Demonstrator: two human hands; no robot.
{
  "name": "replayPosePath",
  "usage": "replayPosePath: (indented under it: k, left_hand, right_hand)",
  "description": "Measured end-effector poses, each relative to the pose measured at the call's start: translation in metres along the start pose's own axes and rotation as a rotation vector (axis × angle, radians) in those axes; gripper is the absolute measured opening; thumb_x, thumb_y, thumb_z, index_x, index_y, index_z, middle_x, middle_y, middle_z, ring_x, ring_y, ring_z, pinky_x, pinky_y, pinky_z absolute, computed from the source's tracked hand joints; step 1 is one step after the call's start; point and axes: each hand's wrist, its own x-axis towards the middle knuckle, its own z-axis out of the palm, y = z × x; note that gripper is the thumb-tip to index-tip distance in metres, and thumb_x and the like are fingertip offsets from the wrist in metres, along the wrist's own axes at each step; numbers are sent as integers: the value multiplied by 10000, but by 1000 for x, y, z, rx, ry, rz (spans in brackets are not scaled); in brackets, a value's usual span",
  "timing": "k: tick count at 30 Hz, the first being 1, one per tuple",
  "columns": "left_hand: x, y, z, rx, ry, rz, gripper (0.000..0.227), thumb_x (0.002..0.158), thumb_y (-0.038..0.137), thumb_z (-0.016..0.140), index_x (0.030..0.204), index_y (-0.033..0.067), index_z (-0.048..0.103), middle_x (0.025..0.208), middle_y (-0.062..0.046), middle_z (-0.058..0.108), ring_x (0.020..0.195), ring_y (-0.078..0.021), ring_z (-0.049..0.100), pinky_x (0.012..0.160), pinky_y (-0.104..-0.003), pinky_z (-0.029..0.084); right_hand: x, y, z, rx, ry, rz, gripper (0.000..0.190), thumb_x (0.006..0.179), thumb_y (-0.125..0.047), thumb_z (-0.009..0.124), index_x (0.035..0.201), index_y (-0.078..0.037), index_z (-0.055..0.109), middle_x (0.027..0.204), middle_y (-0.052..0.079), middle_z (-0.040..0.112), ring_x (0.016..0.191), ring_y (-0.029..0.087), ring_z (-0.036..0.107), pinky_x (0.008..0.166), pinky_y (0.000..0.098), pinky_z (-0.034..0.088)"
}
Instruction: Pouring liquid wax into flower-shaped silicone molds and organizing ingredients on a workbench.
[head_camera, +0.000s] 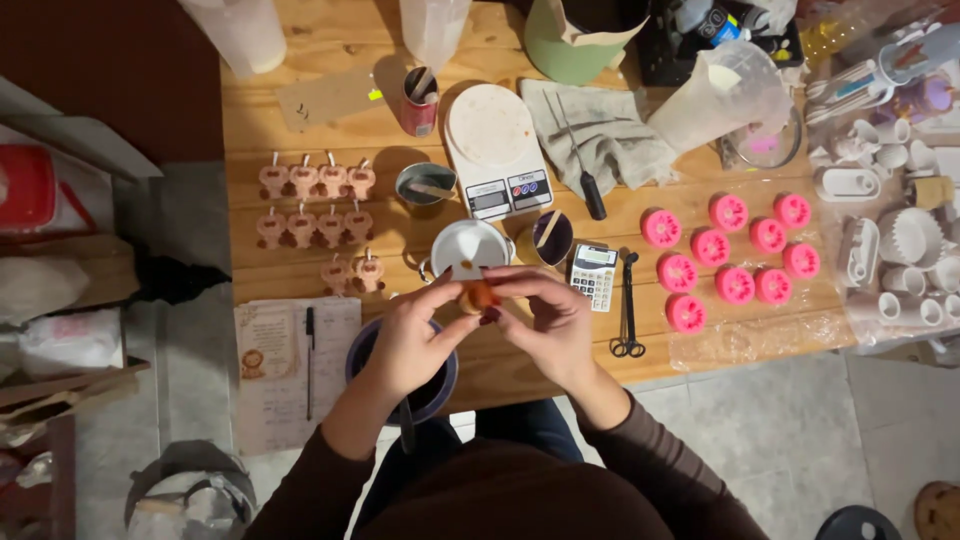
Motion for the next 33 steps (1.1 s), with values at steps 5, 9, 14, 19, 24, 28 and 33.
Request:
replayPosePath:
  k: [5, 9, 14, 19, 24, 28, 33]
  left_hand:
    - [5, 20, -8, 96, -28, 53, 341, 842, 124, 814, 1152, 21, 718, 1018, -137, 777, 970, -205, 745, 891, -309, 565]
    - [13, 38, -13, -16, -160, -216, 249, 859, 129, 783, 1090, 42, 749, 906, -85, 802, 661, -164, 676, 690, -286, 540]
    - [11, 20, 2, -237, -193, -158, 241, 863, 71, 752, 1095, 8, 726, 984, -53, 794, 843, -92, 715, 671, -241, 564]
    - [5, 21, 20, -285, -240, -71, 191, 886, 70, 784, 1045, -18, 725, 954, -44, 785, 901, -80, 723, 824, -248, 575]
    - [-32, -33, 68, -414, -272, -237, 175, 859, 81, 788, 995, -4, 717, 931, -27, 750, 870, -74, 672, 795, -254, 557]
    - [-53, -55, 90, -383, -285, -347, 189, 844, 125, 804, 970, 12, 721, 921, -77, 772, 846, -107, 676, 744, -287, 554]
    - [-56, -65, 83, 4, -265, -299, 169, 868, 170, 763, 972, 39, 737, 947, -165, 777, 909, -267, 766, 779, -358, 586]
  right_hand:
    - [8, -18, -1, -318, -146, -115, 261, 869, 49, 731, 1118, -21, 764, 1278, 130, 726, 1219, 268, 682, 1089, 391, 523]
    - [14, -36, -5, -552, -232, -258, 296, 871, 6, 707, 1164, -21, 743, 1292, 115, 722, 1252, 298, 660, 1108, 425, 497]
    - [15, -43, -7, -681, -321, -388, 368, 823, -87, 731, 1178, -3, 684, 1294, 151, 691, 1268, 339, 624, 1110, 474, 464]
    - [-7, -14, -19, -935, -235, -597, 341, 896, -158, 734, 1189, 14, 695, 1286, 176, 704, 1222, 330, 679, 1084, 473, 504]
    - [-45, 5, -32, -944, -262, -508, 352, 863, -121, 711, 1191, 4, 701, 1270, 168, 712, 1217, 324, 684, 1064, 478, 513]
    - [-76, 30, -31, -911, -224, -366, 398, 775, -54, 752, 1168, -18, 700, 1256, 176, 720, 1226, 325, 672, 1050, 466, 517]
    - [-94, 41, -30, -606, -151, 113, 399, 757, 0, 772, 1150, 0, 705, 1172, 170, 740, 1105, 315, 719, 945, 396, 576]
